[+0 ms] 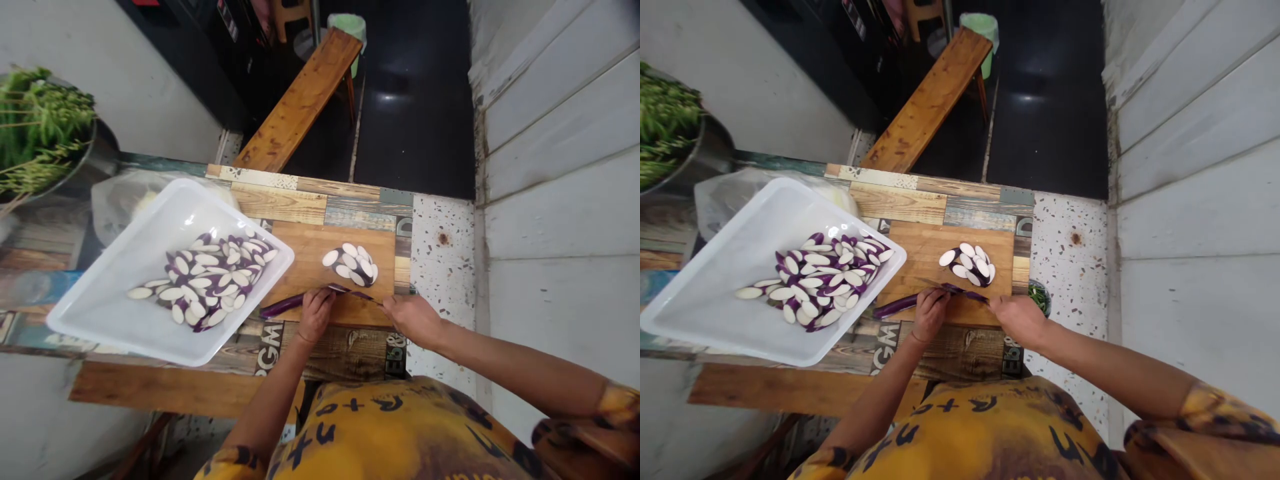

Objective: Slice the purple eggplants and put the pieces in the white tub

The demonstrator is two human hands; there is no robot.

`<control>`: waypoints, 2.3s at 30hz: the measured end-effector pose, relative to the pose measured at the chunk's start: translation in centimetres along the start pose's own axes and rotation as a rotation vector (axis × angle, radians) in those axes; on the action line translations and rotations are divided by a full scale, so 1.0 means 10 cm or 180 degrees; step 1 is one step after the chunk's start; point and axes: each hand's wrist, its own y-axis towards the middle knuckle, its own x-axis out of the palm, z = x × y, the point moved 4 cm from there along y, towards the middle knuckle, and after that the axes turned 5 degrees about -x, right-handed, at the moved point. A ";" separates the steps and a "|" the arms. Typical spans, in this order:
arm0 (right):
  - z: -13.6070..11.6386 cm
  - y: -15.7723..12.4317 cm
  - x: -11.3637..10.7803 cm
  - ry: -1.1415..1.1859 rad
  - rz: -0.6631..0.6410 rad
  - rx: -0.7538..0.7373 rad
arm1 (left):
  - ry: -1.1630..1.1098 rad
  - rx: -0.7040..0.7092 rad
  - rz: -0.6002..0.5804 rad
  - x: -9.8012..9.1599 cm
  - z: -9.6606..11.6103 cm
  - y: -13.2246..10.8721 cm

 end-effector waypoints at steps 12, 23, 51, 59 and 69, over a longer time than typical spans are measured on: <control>-0.12 0.14 0.06 -0.0031 -0.0228 -0.0128 | 0.0027 0.0050 -0.0074 -0.01 0.01 -0.02; 0.02 0.15 -0.01 0.0026 0.0084 0.0141 | 0.0380 -0.0358 0.0185 -0.22 -0.10 -0.05; -0.07 0.38 -0.01 0.0033 0.0033 0.0337 | 0.0378 -0.0034 -0.0063 0.03 -0.02 -0.02; -0.02 -0.18 -0.06 -0.0142 -0.0137 -0.0196 | 0.0140 0.0086 0.0015 0.03 -0.04 -0.07; -0.16 0.30 0.04 -0.0026 -0.0159 -0.0073 | 0.0034 0.0043 -0.0170 -0.04 -0.01 0.01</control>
